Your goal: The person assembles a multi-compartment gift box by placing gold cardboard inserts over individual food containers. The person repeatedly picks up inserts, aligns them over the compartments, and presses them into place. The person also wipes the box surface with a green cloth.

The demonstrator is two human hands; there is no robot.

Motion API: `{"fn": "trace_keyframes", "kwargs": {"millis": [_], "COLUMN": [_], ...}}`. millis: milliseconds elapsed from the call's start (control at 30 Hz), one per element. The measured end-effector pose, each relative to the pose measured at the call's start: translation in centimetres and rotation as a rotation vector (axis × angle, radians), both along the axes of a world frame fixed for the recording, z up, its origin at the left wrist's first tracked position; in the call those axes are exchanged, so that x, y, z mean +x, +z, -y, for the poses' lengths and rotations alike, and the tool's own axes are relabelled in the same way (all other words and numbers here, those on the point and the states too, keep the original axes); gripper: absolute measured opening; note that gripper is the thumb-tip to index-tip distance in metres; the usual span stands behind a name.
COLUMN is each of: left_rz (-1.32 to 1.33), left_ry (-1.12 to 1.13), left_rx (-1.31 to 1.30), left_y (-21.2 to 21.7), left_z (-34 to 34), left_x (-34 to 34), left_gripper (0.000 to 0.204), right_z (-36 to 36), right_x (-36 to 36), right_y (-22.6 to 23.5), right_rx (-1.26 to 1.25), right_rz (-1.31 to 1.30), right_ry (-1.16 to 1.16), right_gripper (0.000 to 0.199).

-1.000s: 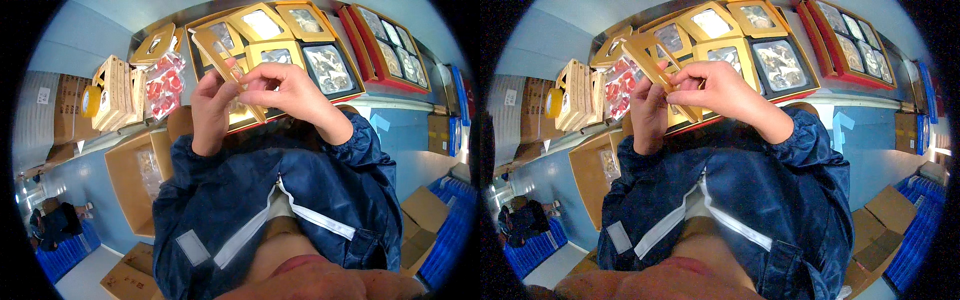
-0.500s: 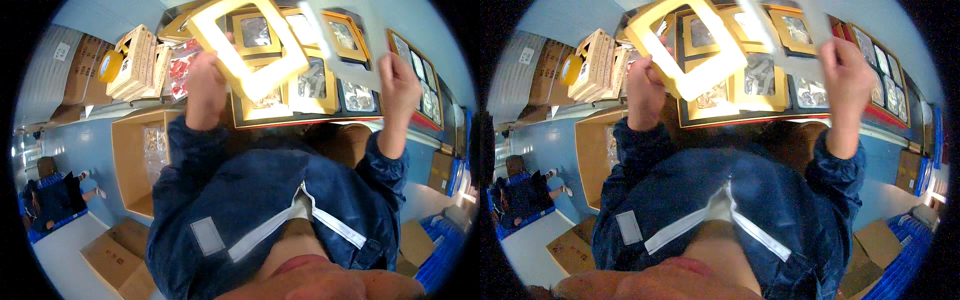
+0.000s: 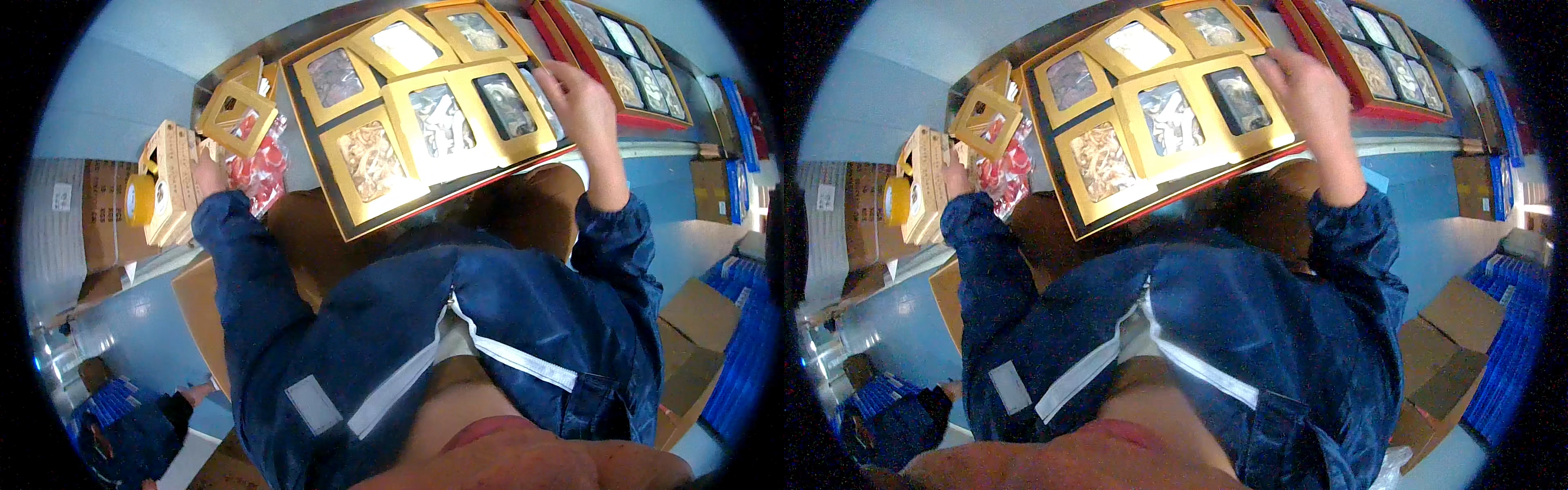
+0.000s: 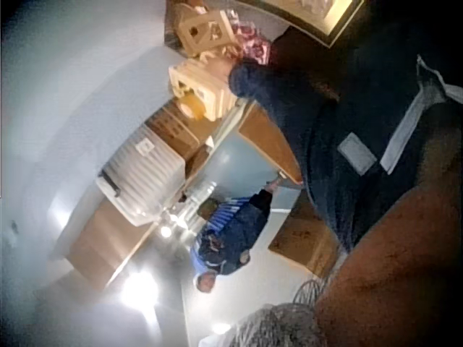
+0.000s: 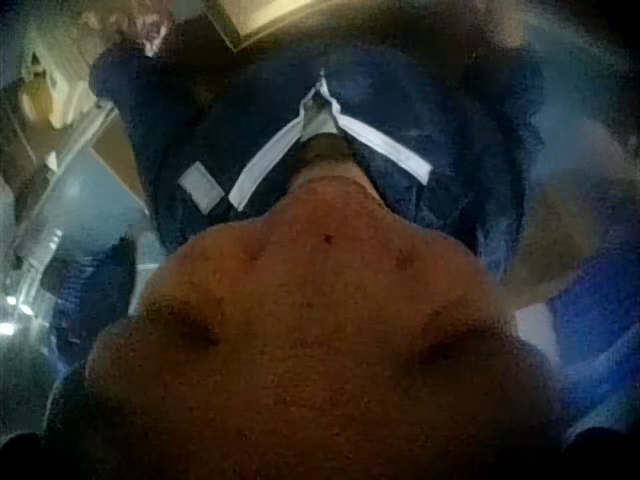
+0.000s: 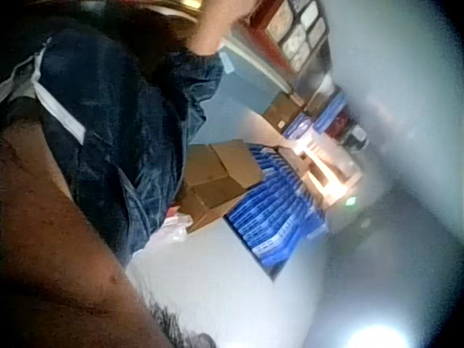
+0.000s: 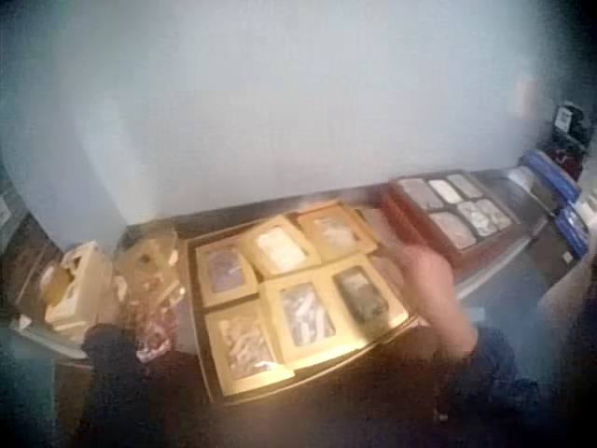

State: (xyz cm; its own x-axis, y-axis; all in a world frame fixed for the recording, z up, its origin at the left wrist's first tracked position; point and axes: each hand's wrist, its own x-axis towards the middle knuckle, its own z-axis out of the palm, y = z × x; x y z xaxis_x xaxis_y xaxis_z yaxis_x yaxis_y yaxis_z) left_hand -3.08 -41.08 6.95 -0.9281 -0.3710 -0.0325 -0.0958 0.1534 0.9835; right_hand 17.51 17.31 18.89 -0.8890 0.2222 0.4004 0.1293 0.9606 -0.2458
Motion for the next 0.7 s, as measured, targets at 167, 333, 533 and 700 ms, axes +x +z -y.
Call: {"fn": "trace_keyframes", "kwargs": {"millis": [167, 333, 533, 700], "left_rz": [0.131, 0.144, 0.245, 0.015], "left_ry": [-0.396, -0.497, -0.547, -0.478], "left_rx": [0.376, 0.403, 0.228, -0.457], "left_y": [-3.6, -2.0, 1.0, 0.9], "left_z": [-12.0, -17.9, -16.3, -15.2], "left_x": [7.9, 12.8, 9.5, 8.0], "left_gripper": [0.046, 0.041, 0.052, 0.059], "right_z": [-15.9, -10.7, -7.8, -6.7], "right_x": [-2.1, -0.8, 3.0, 4.2], "right_y": [-11.3, -10.0, -11.2, -11.5], "right_rx": [-0.281, -0.855, -1.074, -0.817], "right_rz": [0.313, 0.389, 0.337, 0.225], "right_ry": [-0.139, -0.144, -0.035, -0.05], "right_gripper": [0.062, 0.082, 0.078, 0.063]}}
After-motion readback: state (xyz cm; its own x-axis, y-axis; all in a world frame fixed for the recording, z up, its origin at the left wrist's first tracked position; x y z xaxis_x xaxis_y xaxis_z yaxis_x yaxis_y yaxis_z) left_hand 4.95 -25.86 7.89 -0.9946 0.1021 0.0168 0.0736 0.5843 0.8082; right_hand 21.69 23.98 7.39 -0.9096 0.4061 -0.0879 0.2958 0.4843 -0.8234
